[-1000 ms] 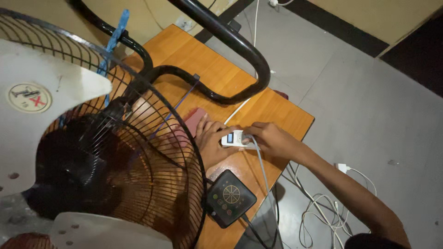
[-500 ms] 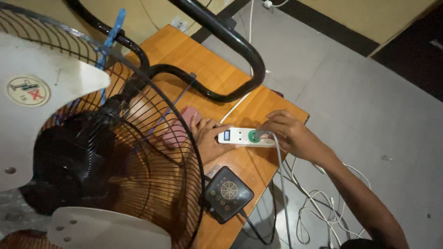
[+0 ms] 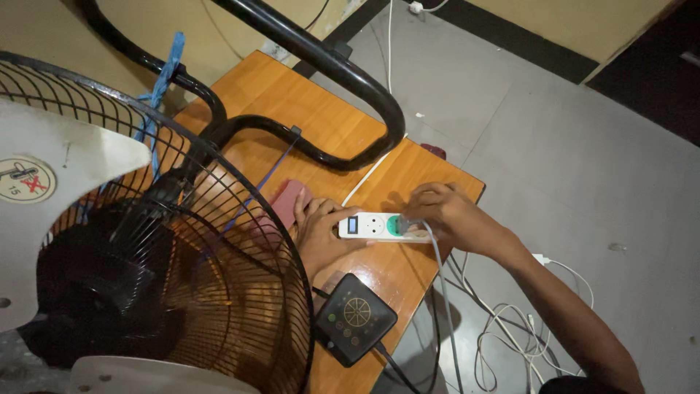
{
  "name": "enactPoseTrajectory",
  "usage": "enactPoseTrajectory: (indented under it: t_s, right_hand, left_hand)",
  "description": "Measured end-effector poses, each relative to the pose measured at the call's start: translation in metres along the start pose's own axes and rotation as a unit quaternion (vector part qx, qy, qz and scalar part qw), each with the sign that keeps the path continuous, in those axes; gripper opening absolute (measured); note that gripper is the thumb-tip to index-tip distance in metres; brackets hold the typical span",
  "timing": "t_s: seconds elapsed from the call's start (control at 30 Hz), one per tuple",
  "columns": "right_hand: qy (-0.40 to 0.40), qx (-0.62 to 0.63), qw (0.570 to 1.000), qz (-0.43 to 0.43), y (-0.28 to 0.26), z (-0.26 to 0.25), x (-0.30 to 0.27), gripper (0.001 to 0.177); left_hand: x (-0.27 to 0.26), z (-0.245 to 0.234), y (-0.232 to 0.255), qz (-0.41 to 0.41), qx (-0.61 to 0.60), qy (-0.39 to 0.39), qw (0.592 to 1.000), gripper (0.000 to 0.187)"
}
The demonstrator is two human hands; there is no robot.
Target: The person assembles a standing fan by attaching the fan blades to the motor, securing the front grill, and plugging the fan into a power strip.
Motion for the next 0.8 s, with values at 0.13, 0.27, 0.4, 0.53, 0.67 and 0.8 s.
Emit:
enactPoseTrajectory:
  t_s: [0.13,0.27,0.4,0.53,0.67,0.8]
  right_hand:
    - [-0.006,-0.046,0.999,-0.016,-0.005,0.006,0.010,0.025]
    - [-0.014,-0.063,0.998,-0.008,0.001,0.014,0.012,0.025]
    - [-0.031,-0.088,0.996,-0.006,0.002,0.026,0.017,0.019]
    - [-0.074,-0.089,0.992,0.044,0.008,0.038,0.017,0.022]
    - [-0.067,-0.026,0.996,0.045,0.013,0.030,0.020,0.028]
    - [-0.006,0.011,0.999,-0.039,-0.002,0.010,0.027,0.028]
  left_hand:
    - [0.000,0.000,0.000,0.000,-0.021,-0.004,1.000,0.064]
    - [-0.001,0.001,-0.002,-0.005,-0.021,-0.003,1.000,0.064]
    - [-0.001,0.000,-0.003,0.006,-0.022,0.000,1.000,0.063]
    - [-0.003,0.000,-0.004,-0.001,-0.019,0.005,1.000,0.064]
    - [-0.007,-0.001,0.000,0.007,-0.020,0.018,1.000,0.065]
    - [-0.010,0.001,0.003,0.010,-0.023,0.027,0.999,0.066]
Point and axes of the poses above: each hand's wrist, its own x-axis towards the middle knuckle, its own z-axis out of the palm, y = z × x, the point moved 9 cm from there along x, towards the middle knuckle, and after that the axes turned 11 degrees about -z, right-handed, at the moved point
